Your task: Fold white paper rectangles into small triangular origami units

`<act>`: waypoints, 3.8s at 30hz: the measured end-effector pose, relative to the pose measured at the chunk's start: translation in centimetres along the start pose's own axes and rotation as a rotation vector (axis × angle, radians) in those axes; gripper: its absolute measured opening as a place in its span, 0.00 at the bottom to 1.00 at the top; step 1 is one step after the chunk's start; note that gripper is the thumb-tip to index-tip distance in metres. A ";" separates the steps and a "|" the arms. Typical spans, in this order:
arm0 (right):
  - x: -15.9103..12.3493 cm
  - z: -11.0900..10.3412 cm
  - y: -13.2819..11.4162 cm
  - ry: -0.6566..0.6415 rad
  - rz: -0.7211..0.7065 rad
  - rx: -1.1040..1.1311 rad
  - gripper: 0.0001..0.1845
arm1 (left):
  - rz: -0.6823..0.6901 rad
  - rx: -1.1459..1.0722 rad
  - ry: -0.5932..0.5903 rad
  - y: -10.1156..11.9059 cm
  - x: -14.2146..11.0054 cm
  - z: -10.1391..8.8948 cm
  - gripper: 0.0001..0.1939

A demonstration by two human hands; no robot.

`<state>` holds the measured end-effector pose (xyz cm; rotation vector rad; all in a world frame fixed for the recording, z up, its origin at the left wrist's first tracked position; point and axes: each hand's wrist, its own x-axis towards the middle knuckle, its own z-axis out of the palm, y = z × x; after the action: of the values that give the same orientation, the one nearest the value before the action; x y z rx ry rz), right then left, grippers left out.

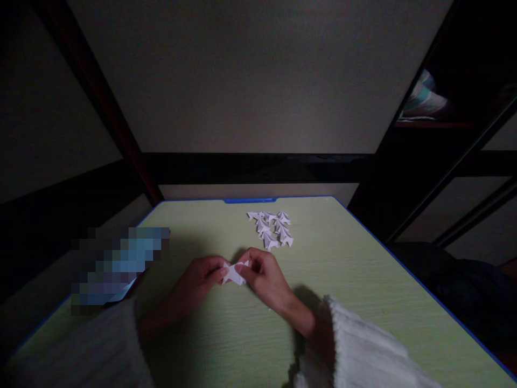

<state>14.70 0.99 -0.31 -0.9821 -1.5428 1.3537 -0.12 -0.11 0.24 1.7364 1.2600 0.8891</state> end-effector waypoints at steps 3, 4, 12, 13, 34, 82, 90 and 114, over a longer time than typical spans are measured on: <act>-0.1 -0.1 0.1 -0.003 0.002 0.021 0.08 | 0.002 0.023 -0.002 -0.1 0.1 0.0 0.09; -0.1 -0.1 0.2 -0.003 0.003 0.024 0.09 | 0.000 0.025 -0.005 -0.1 0.1 -0.1 0.09; 0.1 -0.1 0.1 0.020 0.018 0.038 0.10 | -0.013 0.017 -0.015 -0.1 0.2 -0.1 0.09; 0.2 -0.1 0.1 0.025 0.021 0.041 0.10 | -0.015 -0.005 -0.008 -0.1 0.2 -0.1 0.09; 0.3 -0.3 -0.3 0.017 0.016 0.249 0.10 | -0.065 -0.227 0.122 -0.2 0.2 -0.2 0.11; -0.8 -0.3 -1.6 0.017 -0.224 -0.351 0.08 | -0.082 -0.252 0.112 0.4 -0.1 -0.2 0.04; -0.6 -0.3 -0.9 0.028 -0.142 -0.249 0.09 | -0.074 -0.235 0.106 0.2 -0.1 0.0 0.04; 0.2 -0.1 -0.3 0.056 0.025 0.134 0.13 | -0.026 -0.198 0.029 0.0 -0.1 0.1 0.07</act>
<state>14.68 1.19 0.01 -0.9502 -1.3842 1.4159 -0.05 -0.26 0.18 1.5528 1.1687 0.9925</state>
